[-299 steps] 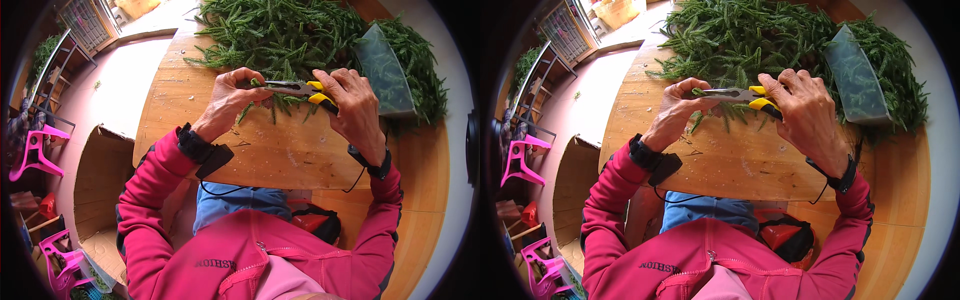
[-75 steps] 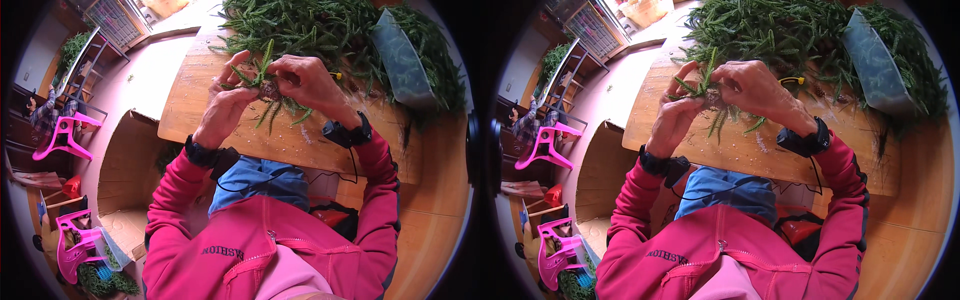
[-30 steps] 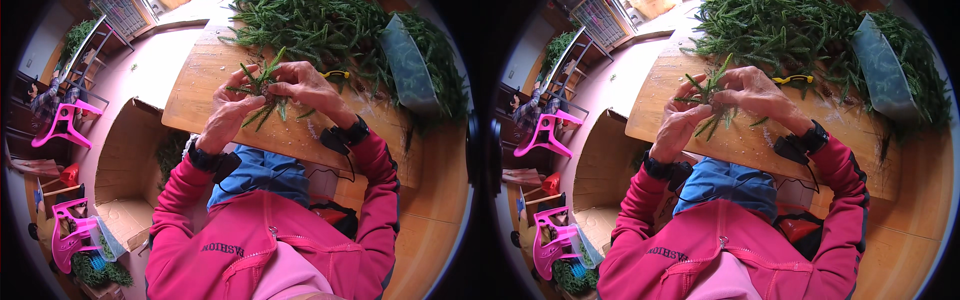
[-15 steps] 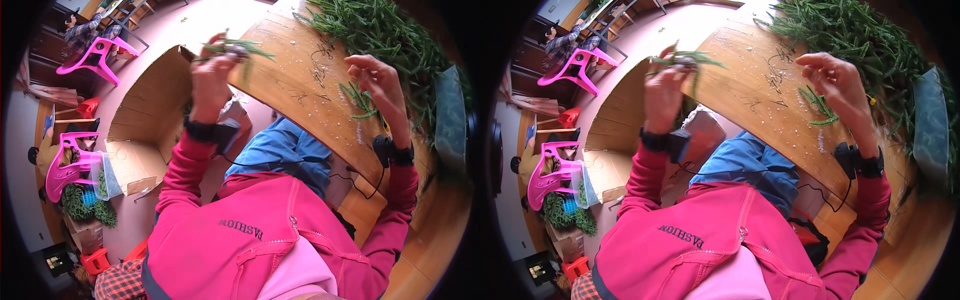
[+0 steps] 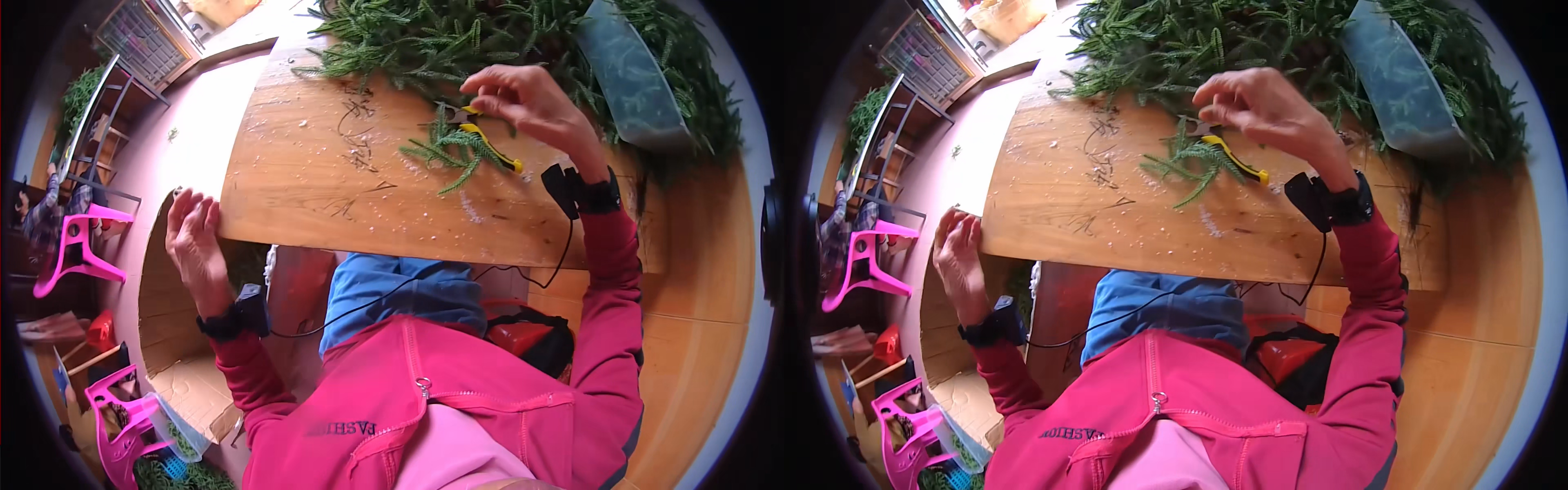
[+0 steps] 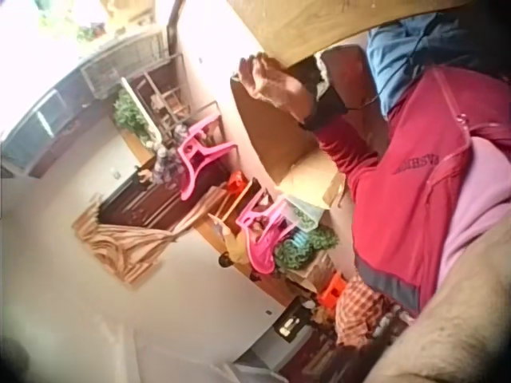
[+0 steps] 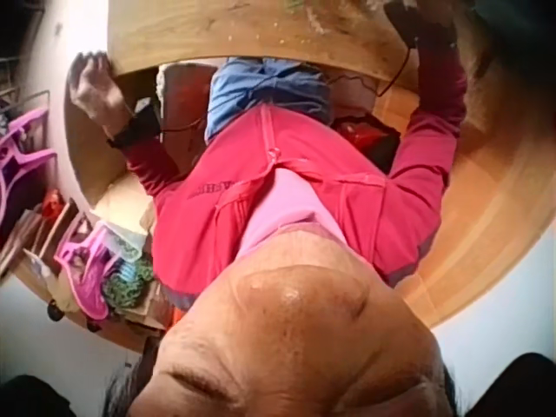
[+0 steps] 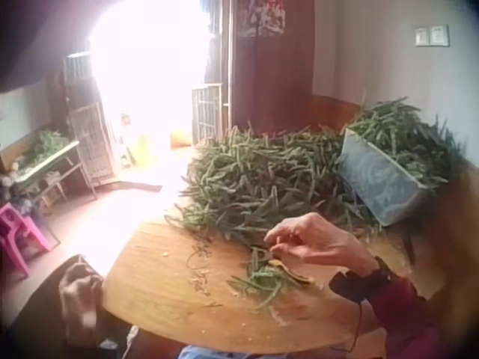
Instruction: Trim and sort green plant stems on a wooden table into a plastic container.
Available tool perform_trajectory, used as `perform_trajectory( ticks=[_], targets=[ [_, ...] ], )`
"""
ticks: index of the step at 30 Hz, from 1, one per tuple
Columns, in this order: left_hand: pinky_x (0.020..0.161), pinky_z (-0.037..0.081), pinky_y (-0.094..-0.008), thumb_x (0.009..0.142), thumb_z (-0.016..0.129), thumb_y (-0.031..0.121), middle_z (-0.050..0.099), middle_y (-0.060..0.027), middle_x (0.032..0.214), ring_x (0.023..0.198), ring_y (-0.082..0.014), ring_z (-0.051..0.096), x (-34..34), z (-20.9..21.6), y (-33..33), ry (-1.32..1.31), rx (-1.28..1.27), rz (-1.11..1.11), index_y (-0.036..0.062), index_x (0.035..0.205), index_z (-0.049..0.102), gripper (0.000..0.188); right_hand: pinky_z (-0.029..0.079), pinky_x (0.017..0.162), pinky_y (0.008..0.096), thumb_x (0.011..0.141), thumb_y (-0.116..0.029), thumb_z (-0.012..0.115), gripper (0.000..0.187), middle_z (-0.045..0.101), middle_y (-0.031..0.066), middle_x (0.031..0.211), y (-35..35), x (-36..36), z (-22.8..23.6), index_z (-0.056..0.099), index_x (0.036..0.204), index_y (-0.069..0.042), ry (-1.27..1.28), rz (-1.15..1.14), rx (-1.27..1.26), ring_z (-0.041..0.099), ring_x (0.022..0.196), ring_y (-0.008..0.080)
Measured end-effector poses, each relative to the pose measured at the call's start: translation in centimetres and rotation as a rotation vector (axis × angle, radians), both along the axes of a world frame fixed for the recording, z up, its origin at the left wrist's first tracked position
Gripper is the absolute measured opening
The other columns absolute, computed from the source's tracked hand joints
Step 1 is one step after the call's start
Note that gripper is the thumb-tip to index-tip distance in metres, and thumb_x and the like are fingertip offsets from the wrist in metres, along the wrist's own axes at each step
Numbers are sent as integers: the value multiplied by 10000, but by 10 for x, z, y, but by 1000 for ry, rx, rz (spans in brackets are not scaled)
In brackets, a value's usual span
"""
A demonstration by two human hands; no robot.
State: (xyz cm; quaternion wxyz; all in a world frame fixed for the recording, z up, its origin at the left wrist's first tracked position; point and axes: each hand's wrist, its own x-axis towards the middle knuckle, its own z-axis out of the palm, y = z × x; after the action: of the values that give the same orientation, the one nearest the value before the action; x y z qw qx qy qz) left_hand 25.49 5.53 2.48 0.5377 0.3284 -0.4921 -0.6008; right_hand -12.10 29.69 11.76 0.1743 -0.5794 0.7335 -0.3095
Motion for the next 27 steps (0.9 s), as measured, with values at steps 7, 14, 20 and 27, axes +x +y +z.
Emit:
perform_trajectory(
  ticks=[7, 14, 20, 27],
  targets=[
    [839, 486, -282, 863, 580, 94, 628, -72, 928, 858, -161, 620, -129, 72, 55, -132, -159, -653, -27, 1092, 600, 260, 474, 601, 268, 835, -113, 668, 271, 626, 82, 776, -3, -3, -48, 623, 1079, -2, 443, 219, -101, 579, 664, 106],
    [843, 483, -284, 920, 558, 121, 628, -75, 956, 878, -148, 610, -194, 70, 55, -126, -189, -1073, -12, 1145, 564, 262, 470, 674, 236, 823, -22, 611, 241, 620, 74, 833, 0, 4, -11, 608, 1064, -16, 42, -54, -87, 576, 730, 96],
    [869, 492, -306, 940, 524, 128, 626, -75, 1026, 933, -161, 621, -223, 63, 51, -12, -134, -1233, 8, 1229, 512, 314, 465, 726, 233, 781, 55, 597, 230, 603, 74, 862, -9, 25, 1, 608, 1003, -9, 70, -174, -514, 560, 782, 96],
    [888, 503, -309, 967, 523, 211, 639, -64, 1024, 906, -158, 646, -254, 66, 46, 302, 306, -1241, 6, 1272, 489, 369, 469, 743, 241, 736, 59, 617, 249, 599, 82, 863, -29, 13, 13, 608, 977, -4, 289, -227, -643, 562, 762, 127]
  ],
)
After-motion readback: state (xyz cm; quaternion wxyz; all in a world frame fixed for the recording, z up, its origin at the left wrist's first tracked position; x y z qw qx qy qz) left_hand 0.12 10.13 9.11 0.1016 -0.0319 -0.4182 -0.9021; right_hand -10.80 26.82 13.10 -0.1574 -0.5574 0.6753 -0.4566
